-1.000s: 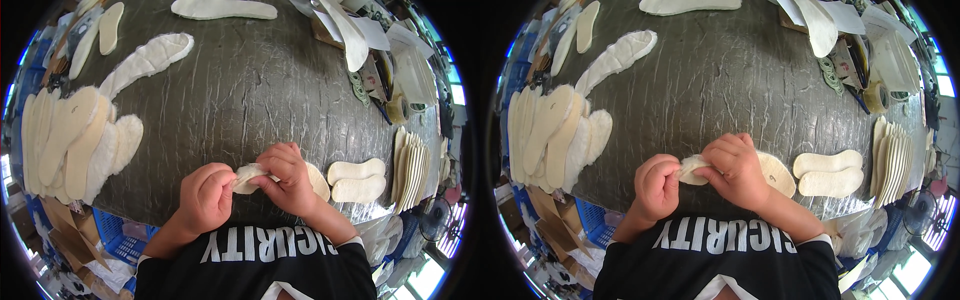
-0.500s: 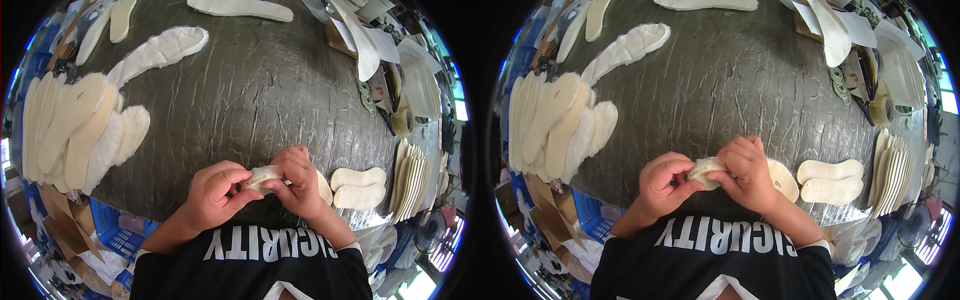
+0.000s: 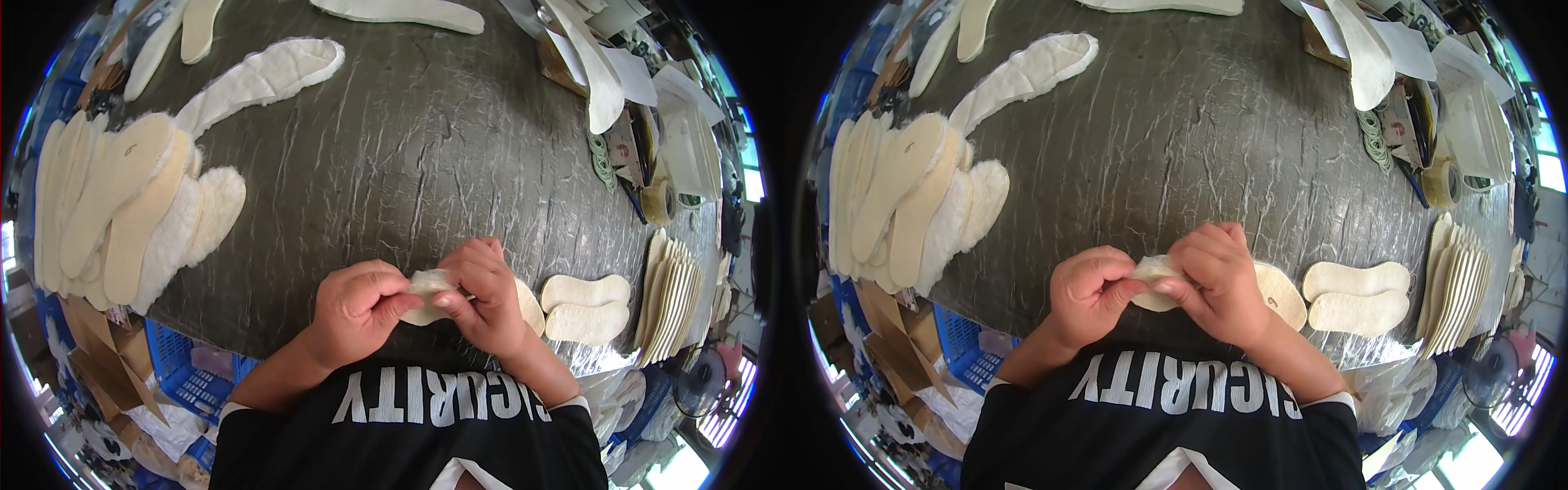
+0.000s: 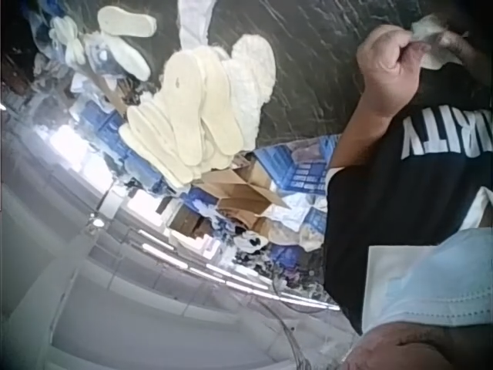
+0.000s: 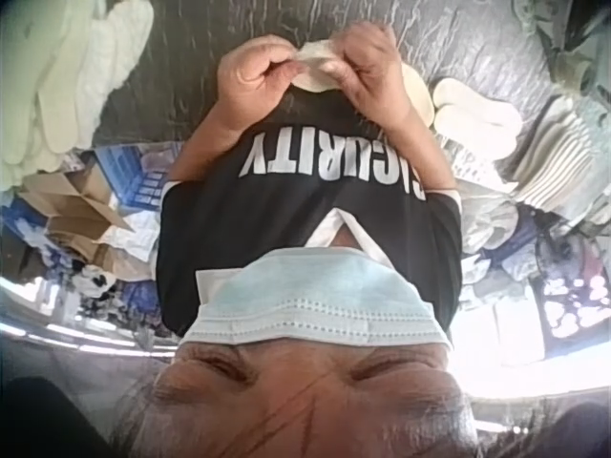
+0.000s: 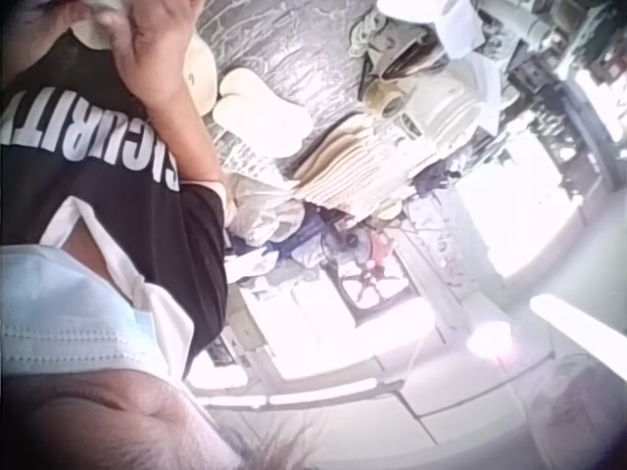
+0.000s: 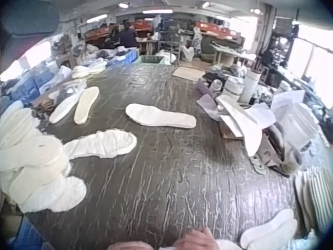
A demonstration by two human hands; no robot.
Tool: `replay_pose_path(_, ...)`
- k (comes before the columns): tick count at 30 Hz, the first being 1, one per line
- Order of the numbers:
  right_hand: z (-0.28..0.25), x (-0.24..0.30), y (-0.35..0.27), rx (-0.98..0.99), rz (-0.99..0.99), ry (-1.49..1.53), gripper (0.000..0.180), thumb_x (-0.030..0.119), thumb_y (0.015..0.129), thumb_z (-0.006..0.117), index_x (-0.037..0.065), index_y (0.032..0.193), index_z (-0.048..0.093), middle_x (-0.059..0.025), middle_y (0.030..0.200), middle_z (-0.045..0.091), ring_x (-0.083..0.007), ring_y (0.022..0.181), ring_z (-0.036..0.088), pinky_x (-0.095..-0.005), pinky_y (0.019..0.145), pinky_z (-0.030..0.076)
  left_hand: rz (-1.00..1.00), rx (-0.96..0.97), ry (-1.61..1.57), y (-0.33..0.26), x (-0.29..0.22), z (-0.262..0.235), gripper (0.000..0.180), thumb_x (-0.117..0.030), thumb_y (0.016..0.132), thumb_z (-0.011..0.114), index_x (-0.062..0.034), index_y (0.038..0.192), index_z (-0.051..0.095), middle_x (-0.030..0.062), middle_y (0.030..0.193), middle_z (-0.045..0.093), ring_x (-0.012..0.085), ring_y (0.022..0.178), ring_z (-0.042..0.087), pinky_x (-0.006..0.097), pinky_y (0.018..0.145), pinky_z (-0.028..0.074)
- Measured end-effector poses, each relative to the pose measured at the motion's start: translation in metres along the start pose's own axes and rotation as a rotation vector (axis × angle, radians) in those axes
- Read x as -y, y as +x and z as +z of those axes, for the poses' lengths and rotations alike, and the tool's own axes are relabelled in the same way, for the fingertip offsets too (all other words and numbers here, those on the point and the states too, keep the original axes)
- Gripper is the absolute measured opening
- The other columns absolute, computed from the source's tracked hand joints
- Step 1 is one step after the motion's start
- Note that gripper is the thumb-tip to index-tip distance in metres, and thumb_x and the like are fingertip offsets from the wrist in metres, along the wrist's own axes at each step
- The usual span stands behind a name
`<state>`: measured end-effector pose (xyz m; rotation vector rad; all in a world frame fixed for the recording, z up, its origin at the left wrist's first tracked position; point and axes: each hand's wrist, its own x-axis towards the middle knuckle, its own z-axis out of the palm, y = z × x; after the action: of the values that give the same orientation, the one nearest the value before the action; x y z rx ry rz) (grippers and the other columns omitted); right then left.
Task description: Layering and assembling foam and fabric components for shoe insoles.
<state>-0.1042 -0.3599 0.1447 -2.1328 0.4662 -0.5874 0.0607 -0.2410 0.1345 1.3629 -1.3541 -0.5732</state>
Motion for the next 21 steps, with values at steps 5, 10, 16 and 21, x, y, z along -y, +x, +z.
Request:
replay_pose_path(5, -0.016, -0.009, -0.004, 0.103, 0.143, -0.108, 0.039, 0.034, 0.074, 0.077, 0.006, 0.098, 0.064, -0.0054, 0.091, 0.064, -0.0264, 0.088, 0.062, -0.0371, 0.081, 0.041, -0.307, -0.081, -0.278, -0.02, 0.022, -0.012, 0.011, 0.003, 0.08, 0.073, 0.0025, 0.084, 0.063, 0.01, 0.083, 0.064, 0.0146, 0.07, 0.059, 0.026, 0.061, 0.047)
replay_pose_path(10, -0.016, -0.01, -0.01, 0.15, 0.18, -0.06, 0.033, 0.032, 0.075, 0.077, 0.008, 0.095, 0.066, -0.0052, 0.088, 0.065, -0.0262, 0.084, 0.062, -0.0357, 0.079, 0.041, -0.438, -0.101, -0.511, -0.033, 0.029, -0.02, 0.009, 0.0, 0.086, 0.069, 0.0034, 0.09, 0.062, 0.0087, 0.09, 0.062, 0.0098, 0.071, 0.056, 0.021, 0.064, 0.047)
replay_pose_path(16, -0.009, -0.011, -0.012, 0.143, 0.159, -0.094, 0.02, 0.024, 0.074, 0.077, 0.011, 0.085, 0.067, -0.0019, 0.081, 0.063, -0.0232, 0.078, 0.061, -0.0362, 0.073, 0.04, -0.403, -0.054, -0.298, -0.02, 0.023, -0.024, 0.031, -0.015, 0.081, 0.077, 0.0013, 0.102, 0.06, 0.0087, 0.098, 0.062, 0.0134, 0.083, 0.057, 0.028, 0.074, 0.048)
replay_pose_path(21, 0.0, -0.008, -0.011, 0.121, 0.057, -0.159, 0.018, 0.022, 0.073, 0.077, 0.012, 0.083, 0.065, -0.0007, 0.077, 0.061, -0.0222, 0.074, 0.06, -0.0358, 0.07, 0.039, -0.164, 0.211, 0.065, 0.002, 0.01, -0.018, 0.042, -0.016, 0.069, 0.082, 0.0002, 0.102, 0.063, 0.0114, 0.095, 0.066, 0.0263, 0.087, 0.062, 0.036, 0.078, 0.047)
